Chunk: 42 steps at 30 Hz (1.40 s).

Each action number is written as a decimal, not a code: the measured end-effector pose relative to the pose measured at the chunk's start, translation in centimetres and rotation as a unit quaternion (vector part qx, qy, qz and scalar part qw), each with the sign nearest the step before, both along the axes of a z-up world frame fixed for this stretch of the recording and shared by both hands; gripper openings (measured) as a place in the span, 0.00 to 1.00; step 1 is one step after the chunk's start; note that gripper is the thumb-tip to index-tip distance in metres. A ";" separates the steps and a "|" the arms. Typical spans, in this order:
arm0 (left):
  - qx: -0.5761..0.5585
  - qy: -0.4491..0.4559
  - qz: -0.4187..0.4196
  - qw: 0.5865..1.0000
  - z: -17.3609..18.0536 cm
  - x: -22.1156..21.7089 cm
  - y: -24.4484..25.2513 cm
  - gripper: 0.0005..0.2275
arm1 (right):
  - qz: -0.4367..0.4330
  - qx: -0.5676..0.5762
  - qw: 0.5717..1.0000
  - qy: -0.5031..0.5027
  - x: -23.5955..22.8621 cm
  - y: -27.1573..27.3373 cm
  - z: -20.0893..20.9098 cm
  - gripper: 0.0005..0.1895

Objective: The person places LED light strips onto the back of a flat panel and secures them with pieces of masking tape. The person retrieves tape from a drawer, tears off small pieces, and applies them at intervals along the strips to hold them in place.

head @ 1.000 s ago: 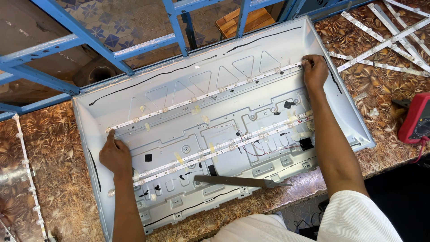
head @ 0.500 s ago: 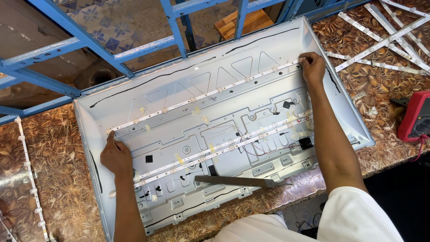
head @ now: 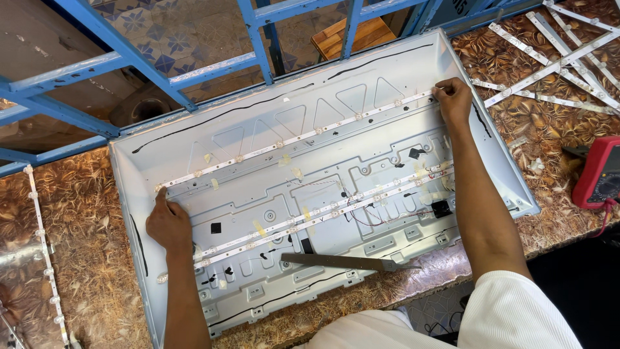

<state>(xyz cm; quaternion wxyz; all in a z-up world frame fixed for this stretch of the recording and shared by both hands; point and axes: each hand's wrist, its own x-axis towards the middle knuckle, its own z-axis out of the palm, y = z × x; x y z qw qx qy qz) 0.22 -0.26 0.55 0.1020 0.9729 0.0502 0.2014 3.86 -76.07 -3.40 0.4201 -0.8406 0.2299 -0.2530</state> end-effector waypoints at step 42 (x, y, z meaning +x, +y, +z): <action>-0.043 -0.037 -0.304 0.951 1.7 -0.2 -3.2 0.22 | -0.022 -0.355 0.935 0.002 -1.2 2.7 -0.9 0.20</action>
